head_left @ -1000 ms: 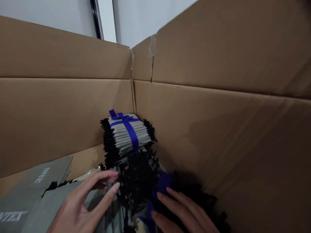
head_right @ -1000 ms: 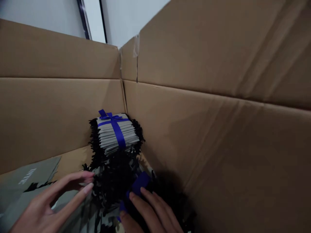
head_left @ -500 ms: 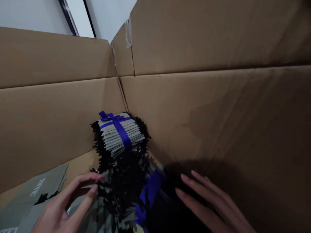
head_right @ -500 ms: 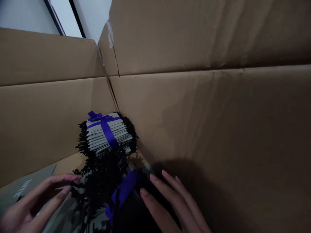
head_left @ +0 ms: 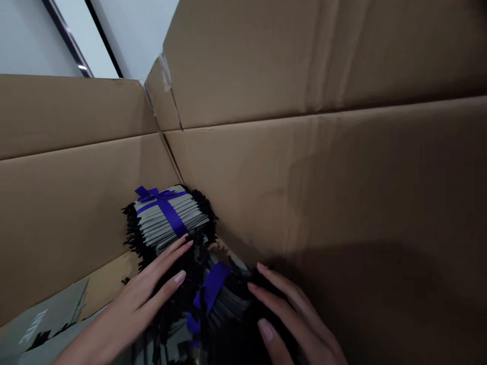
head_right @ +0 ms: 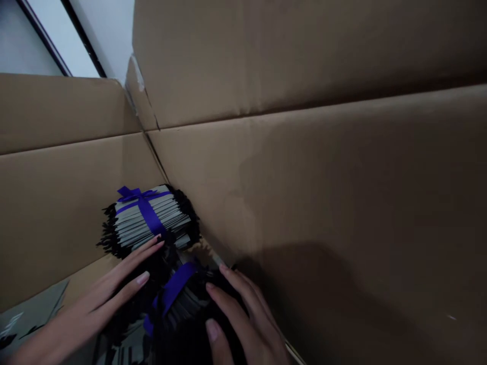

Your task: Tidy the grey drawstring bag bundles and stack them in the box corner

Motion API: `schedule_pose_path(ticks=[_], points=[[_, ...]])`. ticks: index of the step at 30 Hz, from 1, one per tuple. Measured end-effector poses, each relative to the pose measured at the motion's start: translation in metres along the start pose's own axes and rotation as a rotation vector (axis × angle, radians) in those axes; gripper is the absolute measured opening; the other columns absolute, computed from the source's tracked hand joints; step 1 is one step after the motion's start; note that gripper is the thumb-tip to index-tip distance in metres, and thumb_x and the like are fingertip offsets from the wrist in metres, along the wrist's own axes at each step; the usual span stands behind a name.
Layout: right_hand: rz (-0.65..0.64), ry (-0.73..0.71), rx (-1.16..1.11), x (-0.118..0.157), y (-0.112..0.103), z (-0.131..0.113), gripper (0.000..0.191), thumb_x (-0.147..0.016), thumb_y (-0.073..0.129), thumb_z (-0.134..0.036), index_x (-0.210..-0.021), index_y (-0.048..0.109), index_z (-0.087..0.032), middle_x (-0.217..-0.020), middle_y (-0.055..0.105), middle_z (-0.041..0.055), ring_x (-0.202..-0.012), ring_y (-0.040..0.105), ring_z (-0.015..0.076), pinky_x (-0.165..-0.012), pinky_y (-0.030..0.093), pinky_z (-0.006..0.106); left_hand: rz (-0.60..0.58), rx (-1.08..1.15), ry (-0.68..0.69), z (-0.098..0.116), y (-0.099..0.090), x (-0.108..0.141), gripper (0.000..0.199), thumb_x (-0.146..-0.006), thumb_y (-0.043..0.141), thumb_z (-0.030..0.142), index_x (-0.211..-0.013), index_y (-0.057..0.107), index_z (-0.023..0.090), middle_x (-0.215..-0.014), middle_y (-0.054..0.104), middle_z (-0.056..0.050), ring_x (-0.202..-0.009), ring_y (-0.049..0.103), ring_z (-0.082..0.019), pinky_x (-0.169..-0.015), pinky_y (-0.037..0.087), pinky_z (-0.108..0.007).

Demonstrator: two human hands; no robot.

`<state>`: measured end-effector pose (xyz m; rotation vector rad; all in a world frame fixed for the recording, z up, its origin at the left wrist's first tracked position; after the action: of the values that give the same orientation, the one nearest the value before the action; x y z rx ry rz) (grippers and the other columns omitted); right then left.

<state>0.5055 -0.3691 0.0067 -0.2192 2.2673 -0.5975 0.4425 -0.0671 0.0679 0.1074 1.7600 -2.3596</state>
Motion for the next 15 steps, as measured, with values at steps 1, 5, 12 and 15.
schedule_pose_path(ticks=[1, 5, 12, 15], points=[[-0.011, 0.028, 0.001, -0.002, -0.001, -0.001, 0.036, -0.110, 0.060, -0.035, -0.143, 0.074, -0.036, -0.154, 0.070, 0.0036, -0.135, 0.073, 0.0294, -0.107, 0.066, 0.040, 0.005, 0.006, -0.009, -0.002, 0.000, 0.000, 0.062, -0.111, 0.046, 0.060, -0.171, 0.037, 0.046, -0.176, 0.044, 0.002, -0.157, 0.048, -0.032, -0.121, 0.044, -0.058], [-0.049, 0.068, 0.039, -0.008, -0.005, -0.006, 0.039, -0.114, 0.050, -0.039, -0.146, 0.072, -0.036, -0.153, 0.070, 0.0019, -0.131, 0.075, 0.0258, -0.099, 0.069, 0.036, 0.008, 0.029, 0.004, -0.002, 0.001, 0.001, 0.062, -0.111, 0.046, 0.059, -0.171, 0.037, 0.045, -0.175, 0.045, 0.001, -0.157, 0.048, -0.032, -0.121, 0.042, -0.058], [-0.002, 0.183, 0.054, 0.001, -0.011, 0.004, 0.046, -0.115, 0.046, -0.043, -0.158, 0.061, -0.033, -0.147, 0.074, 0.0028, -0.128, 0.077, 0.0271, -0.095, 0.072, 0.038, 0.003, 0.016, 0.024, -0.001, 0.001, -0.002, 0.062, -0.112, 0.043, 0.059, -0.172, 0.037, 0.042, -0.176, 0.044, -0.002, -0.159, 0.046, -0.033, -0.123, 0.040, -0.060], [0.035, 0.212, 0.085, 0.006, -0.020, 0.010, 0.045, -0.115, 0.047, -0.045, -0.151, 0.068, -0.029, -0.138, 0.079, 0.0038, -0.120, 0.081, 0.0283, -0.093, 0.073, 0.039, 0.047, -0.050, 0.080, -0.002, -0.005, -0.007, 0.059, -0.110, 0.045, 0.060, -0.167, 0.047, 0.043, -0.174, 0.050, -0.001, -0.158, 0.049, -0.036, -0.123, 0.041, -0.066]])
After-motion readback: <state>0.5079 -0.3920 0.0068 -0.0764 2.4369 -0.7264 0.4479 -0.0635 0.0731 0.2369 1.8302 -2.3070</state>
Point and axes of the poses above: each hand's wrist, its own x-axis away from the middle knuckle, its own y-axis out of the palm, z = x × y, the point moved 5 cm from there along -x, towards the middle knuckle
